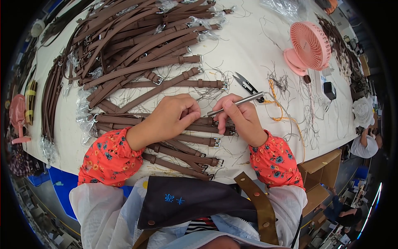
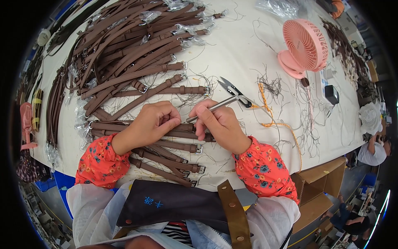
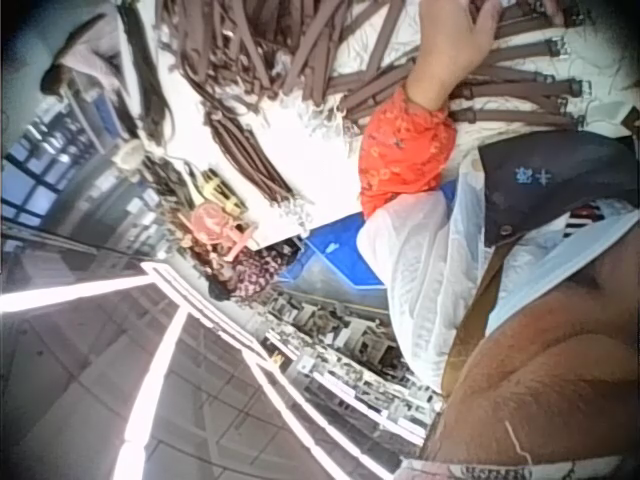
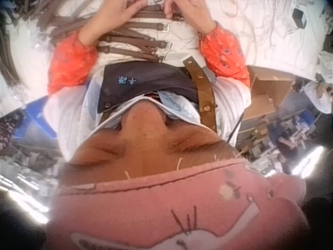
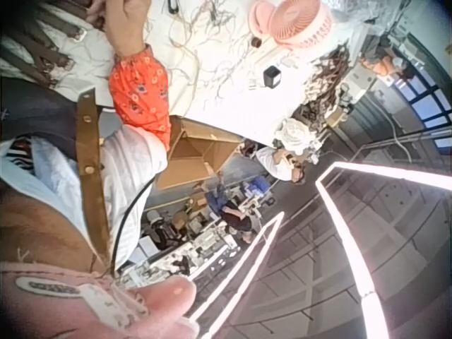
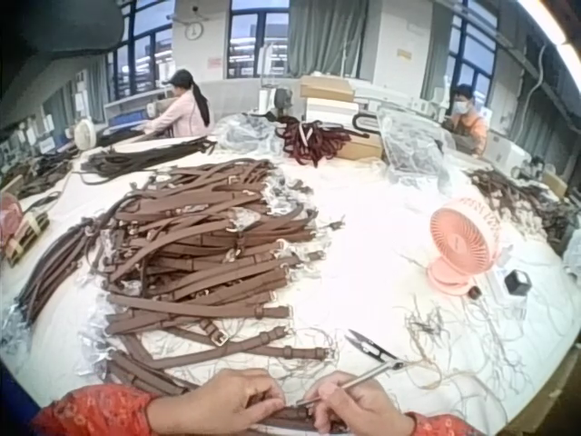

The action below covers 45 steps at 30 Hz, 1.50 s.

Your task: Finishing and trimming small brown leather straps using a pick tool and tweezers.

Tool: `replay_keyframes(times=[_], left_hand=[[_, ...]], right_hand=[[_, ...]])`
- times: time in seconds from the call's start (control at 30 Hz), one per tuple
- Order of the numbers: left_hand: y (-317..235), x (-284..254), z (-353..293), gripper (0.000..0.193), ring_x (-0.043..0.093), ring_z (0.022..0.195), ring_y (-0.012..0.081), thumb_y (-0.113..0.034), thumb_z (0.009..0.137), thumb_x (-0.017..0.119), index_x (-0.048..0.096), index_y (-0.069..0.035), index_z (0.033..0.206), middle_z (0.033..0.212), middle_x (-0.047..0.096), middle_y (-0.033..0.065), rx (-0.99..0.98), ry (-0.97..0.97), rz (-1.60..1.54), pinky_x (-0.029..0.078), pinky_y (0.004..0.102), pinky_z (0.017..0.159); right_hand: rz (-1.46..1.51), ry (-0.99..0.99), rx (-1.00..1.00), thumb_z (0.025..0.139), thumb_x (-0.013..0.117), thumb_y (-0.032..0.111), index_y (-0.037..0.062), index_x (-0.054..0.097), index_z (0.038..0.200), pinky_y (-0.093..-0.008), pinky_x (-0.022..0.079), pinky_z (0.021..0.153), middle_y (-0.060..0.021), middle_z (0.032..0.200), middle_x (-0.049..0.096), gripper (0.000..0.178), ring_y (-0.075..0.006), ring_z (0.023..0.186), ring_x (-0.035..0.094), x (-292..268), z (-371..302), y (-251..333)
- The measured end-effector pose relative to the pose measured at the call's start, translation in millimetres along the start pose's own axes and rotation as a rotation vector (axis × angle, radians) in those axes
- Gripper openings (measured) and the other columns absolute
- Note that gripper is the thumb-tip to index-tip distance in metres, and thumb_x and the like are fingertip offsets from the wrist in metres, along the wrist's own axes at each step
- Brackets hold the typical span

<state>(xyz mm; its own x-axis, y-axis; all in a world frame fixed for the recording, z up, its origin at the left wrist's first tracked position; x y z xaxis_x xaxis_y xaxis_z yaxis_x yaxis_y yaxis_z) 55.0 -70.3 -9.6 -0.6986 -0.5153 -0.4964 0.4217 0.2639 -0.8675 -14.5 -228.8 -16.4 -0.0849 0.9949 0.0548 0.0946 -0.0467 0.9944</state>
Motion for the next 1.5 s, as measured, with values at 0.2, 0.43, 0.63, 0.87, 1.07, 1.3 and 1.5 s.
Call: replay_keyframes(times=[0.2, 0.43, 0.63, 0.87, 1.07, 1.3, 1.5], left_hand=[[8, -1, 1, 0.014, 0.053, 0.063, 0.0124, -0.011, 0.089, 0.067, 0.063, 0.002, 0.089, 0.076, 0.059, 0.0072, -0.069, 0.011, -0.08, 0.044, 0.0279, 0.057], [10, 1, 1, 0.012, 0.049, 0.066, 0.0054, -0.01, 0.091, 0.066, 0.063, 0.002, 0.09, 0.078, 0.057, 0.0017, -0.125, 0.074, -0.1, 0.041, 0.0229, 0.057], [9, 1, 1, 0.012, 0.048, 0.065, 0.0049, -0.01, 0.091, 0.065, 0.062, 0.001, 0.09, 0.077, 0.056, 0.0007, -0.09, 0.065, -0.097, 0.04, 0.0225, 0.056], [12, 1, 2, 0.021, 0.055, 0.059, 0.0179, -0.02, 0.09, 0.066, 0.063, 0.0, 0.087, 0.069, 0.059, 0.0099, -0.099, 0.041, -0.101, 0.043, 0.0326, 0.056], [8, -6, 2, 0.018, 0.057, 0.063, 0.0172, -0.018, 0.09, 0.065, 0.063, 0.0, 0.087, 0.078, 0.061, 0.0109, -0.162, -0.002, -0.107, 0.044, 0.0321, 0.058], [-5, 6, -6, 0.015, 0.062, 0.069, 0.0253, -0.016, 0.089, 0.066, 0.068, -0.003, 0.095, 0.088, 0.066, 0.0111, 0.067, 0.405, -0.014, 0.049, 0.0352, 0.066], [-14, -33, 4, 0.031, 0.056, 0.11, 0.0337, -0.008, 0.086, 0.067, 0.061, -0.007, 0.116, 0.115, 0.062, 0.0133, 0.228, -0.167, 0.476, 0.043, 0.0403, 0.093]], right_hand=[[-0.039, 0.034, -0.003, 0.106, 0.043, 0.033, -0.0012, 0.063, 0.096, -0.0231, 0.046, 0.056, -0.0028, 0.066, 0.061, 0.041, -0.0086, 0.057, 0.058, 2, 0, -2], [-0.062, 0.051, -0.004, 0.106, 0.042, 0.033, -0.001, 0.063, 0.097, -0.0231, 0.046, 0.056, -0.003, 0.065, 0.061, 0.04, -0.0082, 0.057, 0.058, 3, 1, 1], [-0.037, 0.05, 0.026, 0.106, 0.043, 0.031, -0.0022, 0.064, 0.092, -0.0236, 0.046, 0.057, -0.0036, 0.069, 0.061, 0.042, -0.0088, 0.058, 0.058, 3, 0, 0], [-0.057, 0.065, 0.016, 0.105, 0.043, 0.028, -0.0036, 0.065, 0.09, -0.0243, 0.046, 0.057, -0.0039, 0.072, 0.061, 0.042, -0.0092, 0.059, 0.059, 3, 2, 0], [-0.061, 0.064, -0.021, 0.105, 0.043, 0.029, -0.0035, 0.063, 0.096, -0.0243, 0.046, 0.056, -0.0038, 0.073, 0.061, 0.039, -0.0094, 0.058, 0.058, 1, -1, 1], [-0.244, -0.229, -0.332, 0.105, 0.046, 0.022, 0.0002, 0.058, 0.112, -0.0254, 0.049, 0.071, -0.0072, 0.083, 0.067, 0.026, -0.0132, 0.076, 0.063, -13, 2, 16], [-0.483, -0.326, -0.381, 0.104, 0.048, 0.018, 0.0012, 0.058, 0.115, -0.0281, 0.049, 0.084, -0.0102, 0.1, 0.067, 0.023, -0.0181, 0.092, 0.064, -16, 1, 24]])
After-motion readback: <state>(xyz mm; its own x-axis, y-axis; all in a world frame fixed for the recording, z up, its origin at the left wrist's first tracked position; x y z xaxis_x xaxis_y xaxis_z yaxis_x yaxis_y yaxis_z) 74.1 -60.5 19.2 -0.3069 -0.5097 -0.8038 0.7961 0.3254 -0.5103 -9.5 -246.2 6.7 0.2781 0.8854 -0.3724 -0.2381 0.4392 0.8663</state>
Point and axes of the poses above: each hand's wrist, its own z-axis towards the middle knuckle, its own x-axis out of the palm, y = z × x, the point moved 6 cm from there along z, towards the middle knuckle
